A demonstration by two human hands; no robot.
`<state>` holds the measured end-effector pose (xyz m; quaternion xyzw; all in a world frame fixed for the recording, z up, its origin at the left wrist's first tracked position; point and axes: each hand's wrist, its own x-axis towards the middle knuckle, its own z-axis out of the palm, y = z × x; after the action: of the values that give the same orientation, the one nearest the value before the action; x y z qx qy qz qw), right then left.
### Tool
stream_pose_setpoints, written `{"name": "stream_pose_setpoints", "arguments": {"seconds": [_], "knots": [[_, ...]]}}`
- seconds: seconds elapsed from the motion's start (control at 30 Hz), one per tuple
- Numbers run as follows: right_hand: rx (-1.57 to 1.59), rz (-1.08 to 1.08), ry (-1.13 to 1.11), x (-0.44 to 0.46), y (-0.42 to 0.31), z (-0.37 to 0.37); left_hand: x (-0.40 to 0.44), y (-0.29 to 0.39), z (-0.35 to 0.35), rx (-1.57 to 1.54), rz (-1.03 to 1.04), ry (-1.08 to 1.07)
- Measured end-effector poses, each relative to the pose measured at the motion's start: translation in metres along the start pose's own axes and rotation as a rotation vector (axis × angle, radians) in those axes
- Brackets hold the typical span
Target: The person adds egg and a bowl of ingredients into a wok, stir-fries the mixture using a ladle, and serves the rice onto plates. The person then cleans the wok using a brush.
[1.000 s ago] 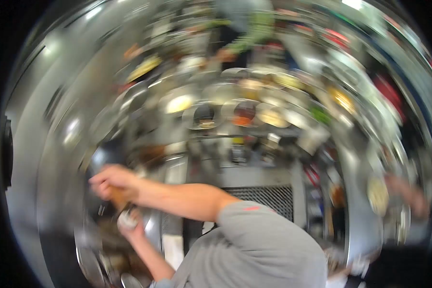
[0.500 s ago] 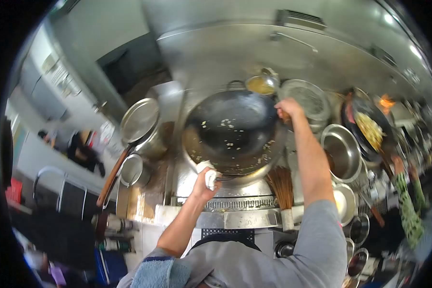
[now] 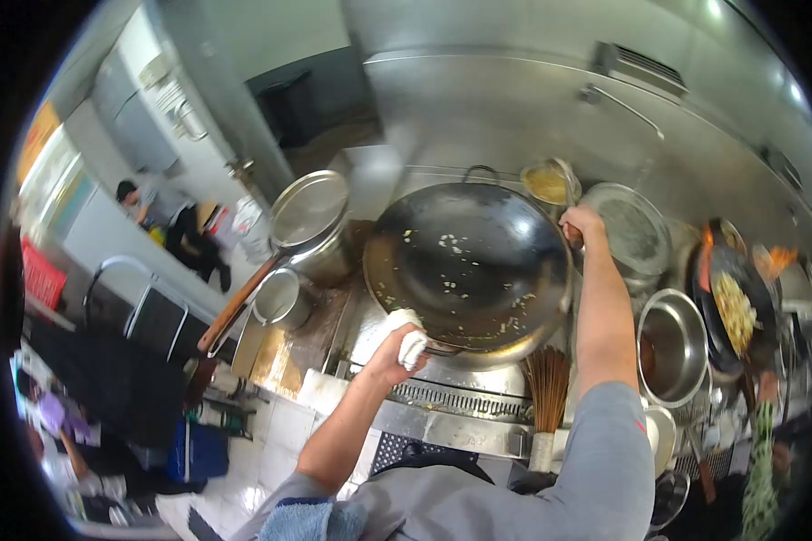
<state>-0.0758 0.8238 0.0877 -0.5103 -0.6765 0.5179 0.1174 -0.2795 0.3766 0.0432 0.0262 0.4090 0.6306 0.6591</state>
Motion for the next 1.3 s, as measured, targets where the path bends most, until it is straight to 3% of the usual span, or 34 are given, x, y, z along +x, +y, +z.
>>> {"name": "stream_pose_setpoints", "arguments": {"seconds": [0.07,0.1,0.23,0.27,0.33,0.4,0.43,0.47,0.53,0.67,0.73,0.8,0.9,1.0,1.07,1.17,1.23,1.3], "knots": [[0.295,-0.123,0.228,-0.066,0.010,0.002,0.007,0.006,-0.003,-0.027,-0.042,0.043],[0.328,-0.203,0.224,-0.069,0.037,-0.008,0.016,0.007,-0.010,-0.074,-0.094,-0.005],[0.010,-0.159,0.741,-0.164,0.084,0.025,0.011,0.008,-0.002,-0.122,-0.110,0.041],[-0.077,-0.135,0.831,-0.141,0.125,0.021,0.006,0.004,-0.008,-0.180,-0.074,-0.072],[0.342,-0.020,0.652,-0.168,0.110,0.031,-0.020,0.004,-0.005,-0.149,-0.025,-0.102],[1.370,-0.239,0.289,-0.168,0.121,0.013,-0.046,-0.002,-0.020,-0.032,-0.011,-0.220],[1.859,-0.353,0.042,-0.170,0.119,0.006,-0.066,-0.009,-0.019,0.054,-0.010,-0.158],[2.103,-0.306,-0.143,-0.174,0.116,-0.002,-0.085,-0.016,-0.020,0.141,-0.008,-0.094],[2.229,-0.296,-0.399,-0.199,0.097,-0.002,-0.101,-0.033,-0.047,0.393,-0.057,-0.065],[2.275,-0.325,-0.478,-0.276,0.059,0.026,-0.130,-0.047,-0.066,0.698,-0.009,-0.142],[2.373,-0.195,-0.665,-0.322,0.047,0.042,-0.123,-0.056,-0.089,0.762,0.004,-0.113],[2.375,-0.174,-0.640,-0.376,0.031,0.072,-0.130,-0.052,-0.092,0.765,-0.017,-0.082],[2.200,-0.256,-0.473,-0.435,0.030,0.110,-0.127,-0.048,-0.102,0.756,0.003,-0.225],[2.064,-0.172,-0.359,-0.478,0.029,0.136,-0.125,-0.037,-0.094,0.798,-0.049,-0.324],[1.771,-0.194,-0.188,-0.493,0.030,0.146,-0.116,-0.039,-0.089,0.835,-0.060,-0.376],[1.075,-0.241,0.108,-0.470,0.046,0.144,-0.112,-0.043,-0.074,0.834,-0.022,-0.345],[0.895,-0.284,0.298,-0.421,0.052,0.130,-0.112,-0.050,-0.069,0.824,0.055,-0.305],[0.422,-0.180,0.480,-0.342,0.069,0.105,-0.118,-0.056,-0.068,0.797,0.145,-0.279]]}}
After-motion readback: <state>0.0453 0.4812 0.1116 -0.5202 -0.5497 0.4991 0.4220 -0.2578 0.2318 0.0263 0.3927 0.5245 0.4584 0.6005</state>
